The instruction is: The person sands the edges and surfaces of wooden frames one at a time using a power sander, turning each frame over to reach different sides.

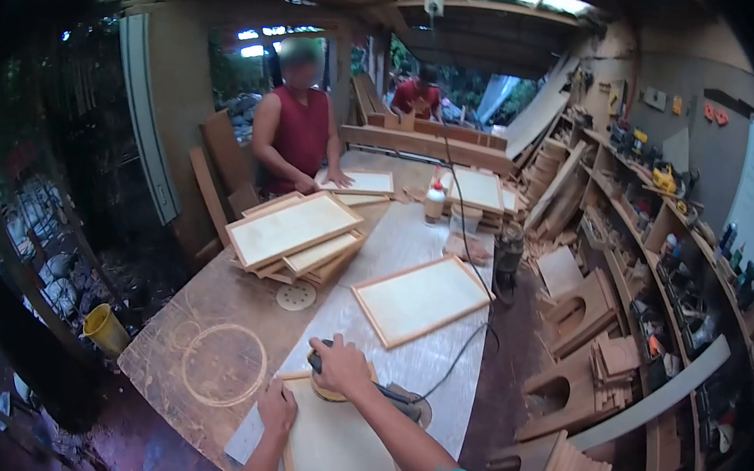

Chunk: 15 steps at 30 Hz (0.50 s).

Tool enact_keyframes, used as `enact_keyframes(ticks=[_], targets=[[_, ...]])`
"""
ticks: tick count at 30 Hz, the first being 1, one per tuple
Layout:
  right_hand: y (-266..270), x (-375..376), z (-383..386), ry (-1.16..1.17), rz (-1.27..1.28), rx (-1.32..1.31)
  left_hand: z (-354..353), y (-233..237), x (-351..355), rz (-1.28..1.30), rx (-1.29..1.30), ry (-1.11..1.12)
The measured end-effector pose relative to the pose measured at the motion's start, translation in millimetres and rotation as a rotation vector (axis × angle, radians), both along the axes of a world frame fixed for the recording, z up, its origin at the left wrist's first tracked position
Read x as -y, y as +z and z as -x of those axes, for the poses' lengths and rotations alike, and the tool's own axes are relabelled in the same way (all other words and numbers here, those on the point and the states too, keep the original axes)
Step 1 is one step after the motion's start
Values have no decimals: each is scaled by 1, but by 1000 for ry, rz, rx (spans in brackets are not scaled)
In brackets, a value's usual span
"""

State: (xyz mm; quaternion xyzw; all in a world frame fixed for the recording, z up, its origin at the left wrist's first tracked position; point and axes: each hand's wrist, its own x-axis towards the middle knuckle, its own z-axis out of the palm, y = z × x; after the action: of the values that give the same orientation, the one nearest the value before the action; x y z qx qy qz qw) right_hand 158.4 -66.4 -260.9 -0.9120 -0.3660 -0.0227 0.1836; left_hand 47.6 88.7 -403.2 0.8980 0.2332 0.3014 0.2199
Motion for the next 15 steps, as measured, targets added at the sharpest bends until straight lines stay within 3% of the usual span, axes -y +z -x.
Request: enact_keyframes(ticks=[6,12,15], targets=[[0,-3,1,33,17,32,3,-13,2,39,103,48],[7,-2,1,92,66,62,2,-14,-5,139,36,10],[6,-4,0,111,92,80,0,-17,4,88,84,105]])
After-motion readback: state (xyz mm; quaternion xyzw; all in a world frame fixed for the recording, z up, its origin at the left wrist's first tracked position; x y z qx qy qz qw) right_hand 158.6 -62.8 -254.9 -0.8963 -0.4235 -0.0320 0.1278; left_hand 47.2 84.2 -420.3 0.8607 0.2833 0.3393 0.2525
